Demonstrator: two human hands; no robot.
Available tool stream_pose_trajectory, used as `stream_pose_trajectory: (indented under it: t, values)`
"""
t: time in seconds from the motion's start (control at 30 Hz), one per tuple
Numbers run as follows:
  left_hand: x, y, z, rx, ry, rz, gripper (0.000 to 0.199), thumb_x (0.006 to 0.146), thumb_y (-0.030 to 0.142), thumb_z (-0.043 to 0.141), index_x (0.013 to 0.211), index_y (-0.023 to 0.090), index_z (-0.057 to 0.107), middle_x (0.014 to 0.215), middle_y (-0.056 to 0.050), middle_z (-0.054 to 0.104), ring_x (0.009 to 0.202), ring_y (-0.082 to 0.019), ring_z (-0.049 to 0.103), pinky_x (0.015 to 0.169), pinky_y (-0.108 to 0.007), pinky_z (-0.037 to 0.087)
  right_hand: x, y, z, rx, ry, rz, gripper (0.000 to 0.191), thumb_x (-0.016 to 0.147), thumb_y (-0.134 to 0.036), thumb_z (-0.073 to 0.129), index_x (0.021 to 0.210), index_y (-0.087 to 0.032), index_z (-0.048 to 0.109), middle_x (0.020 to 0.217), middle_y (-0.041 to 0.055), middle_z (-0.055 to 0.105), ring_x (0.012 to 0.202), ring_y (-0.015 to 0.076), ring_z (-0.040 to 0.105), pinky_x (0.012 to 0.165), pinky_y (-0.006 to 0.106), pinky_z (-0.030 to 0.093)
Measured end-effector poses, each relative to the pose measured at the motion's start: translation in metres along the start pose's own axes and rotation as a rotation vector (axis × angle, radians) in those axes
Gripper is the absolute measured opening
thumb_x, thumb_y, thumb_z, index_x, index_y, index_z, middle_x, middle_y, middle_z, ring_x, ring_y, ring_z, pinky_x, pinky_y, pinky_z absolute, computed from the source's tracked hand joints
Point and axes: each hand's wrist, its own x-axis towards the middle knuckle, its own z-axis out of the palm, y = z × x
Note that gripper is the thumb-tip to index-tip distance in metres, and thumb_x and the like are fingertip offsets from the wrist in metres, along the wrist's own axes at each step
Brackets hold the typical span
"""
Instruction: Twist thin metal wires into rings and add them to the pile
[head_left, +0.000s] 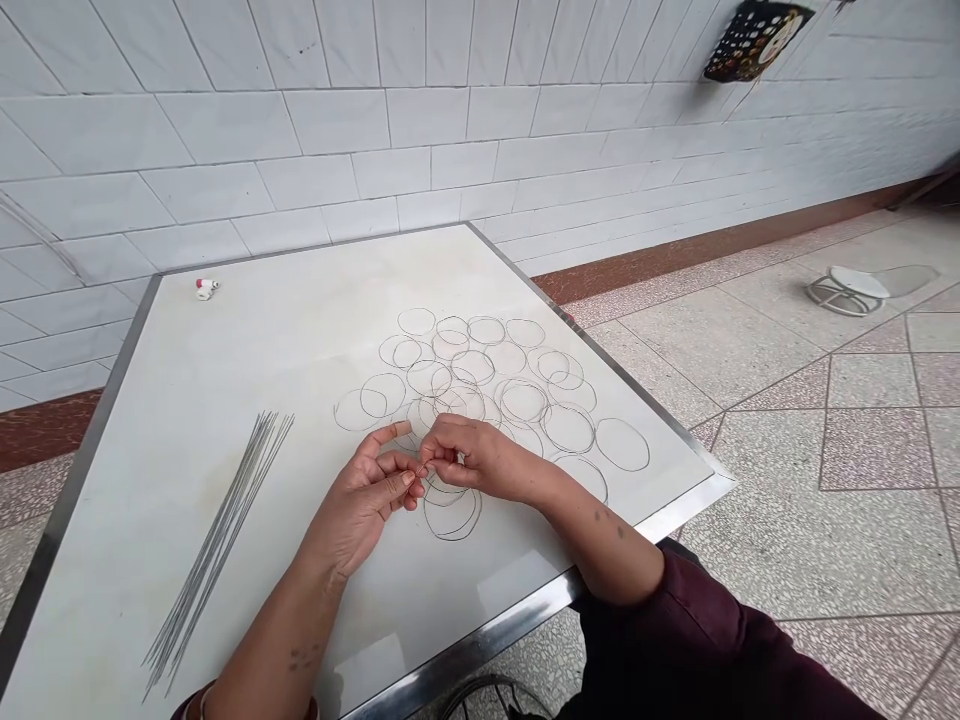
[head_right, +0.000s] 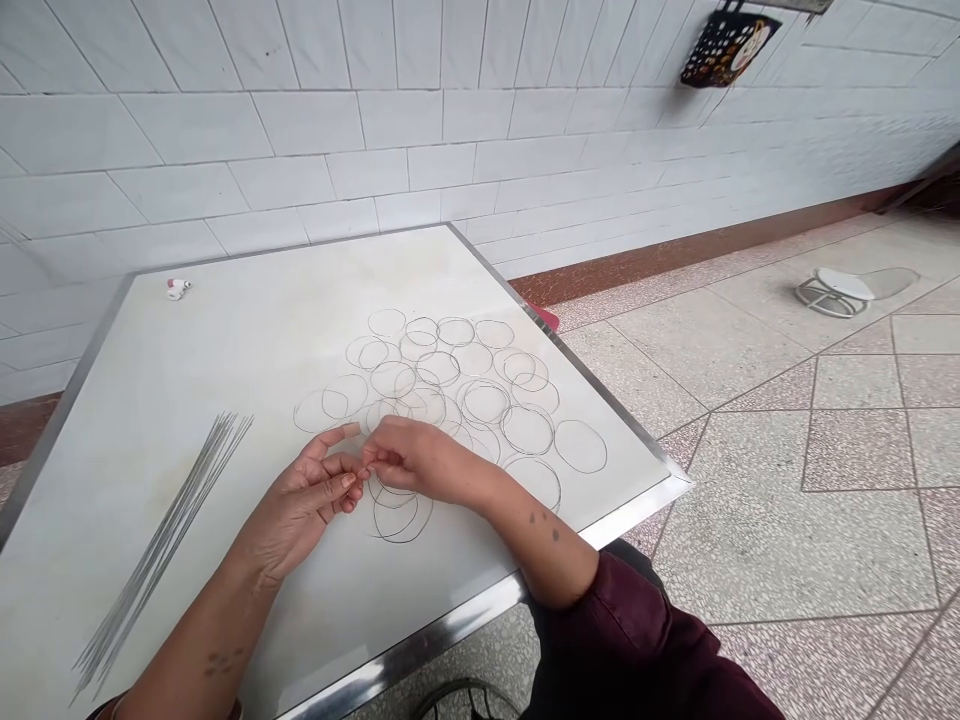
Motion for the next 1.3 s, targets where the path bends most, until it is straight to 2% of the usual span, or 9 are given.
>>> stream_pose_trajectory:
  t: [0.23, 0.43, 0.6, 0.87, 1.13, 1.3]
  values:
    - [0.001, -0.002, -0.001, 0.031, 0.023, -0.022, 0.058, 0.076, 0.026, 0.081, 0.129, 0.022, 0.055, 0.082, 0.0, 0.067, 0.071, -0.014, 0.06, 0.066, -0.029, 0.045, 0.0, 0.004, 0.0, -0.011, -0.045, -0.059, 0.014, 0.089, -0.008, 0.056, 0.093, -0.02, 0.062, 0.08, -0.0007, 0.052, 0.079, 0.0132, 0.051, 0.064, 0.022, 0.045]
    - [0.0, -0.003, 0.0, 0.015, 0.032, -0.033, 0.056, 0.076, 0.027, 0.08, 0.127, 0.022, 0.057, 0.08, 0.001, 0.065, 0.07, -0.014, 0.06, 0.067, -0.029, 0.047, -0.001, 0.009, 0.007, -0.036, 0.006, -0.037, 0.014, 0.085, -0.007, 0.061, 0.091, -0.019, 0.058, 0.082, -0.0012, 0.051, 0.072, 0.0111, 0.049, 0.059, 0.021, 0.043]
    - [0.0, -0.003, -0.001, 0.049, 0.029, -0.03, 0.054, 0.076, 0.026, 0.079, 0.126, 0.024, 0.057, 0.077, 0.003, 0.065, 0.066, -0.014, 0.06, 0.065, -0.029, 0.046, 0.0, 0.011, 0.01, -0.008, -0.002, -0.103, 0.006, 0.091, -0.013, 0.059, 0.091, -0.019, 0.06, 0.086, 0.0009, 0.054, 0.077, 0.0115, 0.053, 0.062, 0.021, 0.047]
    - [-0.001, -0.004, 0.0, 0.087, 0.046, 0.001, 0.055, 0.078, 0.027, 0.077, 0.128, 0.023, 0.054, 0.079, 0.002, 0.066, 0.067, -0.015, 0.061, 0.067, -0.031, 0.048, -0.003, 0.004, 0.008, -0.049, -0.03, -0.109, 0.014, 0.089, -0.009, 0.059, 0.097, -0.019, 0.064, 0.089, 0.0021, 0.058, 0.078, 0.0119, 0.056, 0.063, 0.021, 0.049]
    - [-0.001, -0.004, 0.001, 0.065, 0.079, 0.003, 0.053, 0.078, 0.031, 0.078, 0.126, 0.022, 0.057, 0.078, 0.001, 0.064, 0.071, -0.017, 0.062, 0.071, -0.035, 0.052, -0.001, 0.008, 0.005, -0.082, -0.018, -0.145, 0.009, 0.097, -0.017, 0.055, 0.097, -0.019, 0.064, 0.088, 0.0024, 0.058, 0.081, 0.0128, 0.056, 0.07, 0.024, 0.05]
    - [-0.002, -0.004, 0.0, 0.0, 0.022, -0.044, 0.047, 0.078, 0.03, 0.076, 0.122, 0.021, 0.061, 0.077, -0.001, 0.064, 0.07, -0.018, 0.061, 0.069, -0.036, 0.053, -0.001, 0.012, 0.006, -0.102, -0.013, -0.21, 0.012, 0.098, -0.017, 0.051, 0.1, -0.019, 0.063, 0.092, 0.0034, 0.056, 0.083, 0.0127, 0.055, 0.073, 0.025, 0.051]
